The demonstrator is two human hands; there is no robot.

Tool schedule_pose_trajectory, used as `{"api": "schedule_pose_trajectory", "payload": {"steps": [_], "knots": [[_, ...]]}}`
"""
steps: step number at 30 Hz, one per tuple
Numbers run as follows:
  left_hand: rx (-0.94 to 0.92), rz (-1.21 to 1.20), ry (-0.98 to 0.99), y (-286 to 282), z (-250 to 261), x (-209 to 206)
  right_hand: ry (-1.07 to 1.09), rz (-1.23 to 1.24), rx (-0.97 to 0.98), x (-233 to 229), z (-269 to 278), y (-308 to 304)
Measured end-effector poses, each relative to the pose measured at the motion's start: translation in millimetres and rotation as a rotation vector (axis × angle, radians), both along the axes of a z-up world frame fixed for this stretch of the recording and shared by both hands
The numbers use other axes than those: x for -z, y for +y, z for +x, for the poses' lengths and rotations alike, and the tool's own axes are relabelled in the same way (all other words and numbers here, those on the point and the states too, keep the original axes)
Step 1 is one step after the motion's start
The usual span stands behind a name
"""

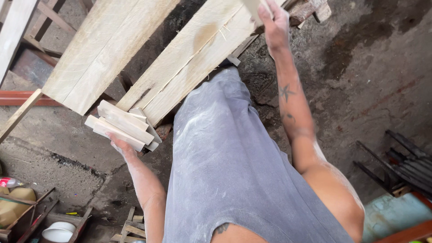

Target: The person gathers small, rectangular wooden pieces from the concrete floor and arranges them into a neat stack. They then move to a wooden workbench and continue to organize the pieces, placing them in rows and adjusting their alignment.

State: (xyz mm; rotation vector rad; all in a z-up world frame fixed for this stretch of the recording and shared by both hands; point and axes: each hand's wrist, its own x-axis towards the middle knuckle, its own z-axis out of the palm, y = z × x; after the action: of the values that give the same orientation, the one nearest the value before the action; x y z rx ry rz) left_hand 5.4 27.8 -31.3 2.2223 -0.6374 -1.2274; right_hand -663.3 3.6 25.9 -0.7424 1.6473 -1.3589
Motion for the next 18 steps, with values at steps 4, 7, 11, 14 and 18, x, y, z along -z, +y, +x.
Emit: {"api": "schedule_pose_trajectory", "payload": {"steps": [4,7,11,14,18], "knots": [[0.050,-0.262,-0.042,-1,-11,-8,0.807,0.030,-0.064,46,-57,13],[-0.115,-0.188,-0.188,-4,-18,-17,0.962,0.099,-0.109,76,-84,24],[-0.051,-0.108,-0.370,-6,-29,-32,1.684,-0.050,0.026,106,-96,24],[-0.142,0.037,-0.519,-8,-38,-42,1.307,-0.028,-0.038,126,-100,26],[-0.213,0.121,-0.592,-4,-48,-51,1.153,0.043,-0.047,160,-115,21]]}}
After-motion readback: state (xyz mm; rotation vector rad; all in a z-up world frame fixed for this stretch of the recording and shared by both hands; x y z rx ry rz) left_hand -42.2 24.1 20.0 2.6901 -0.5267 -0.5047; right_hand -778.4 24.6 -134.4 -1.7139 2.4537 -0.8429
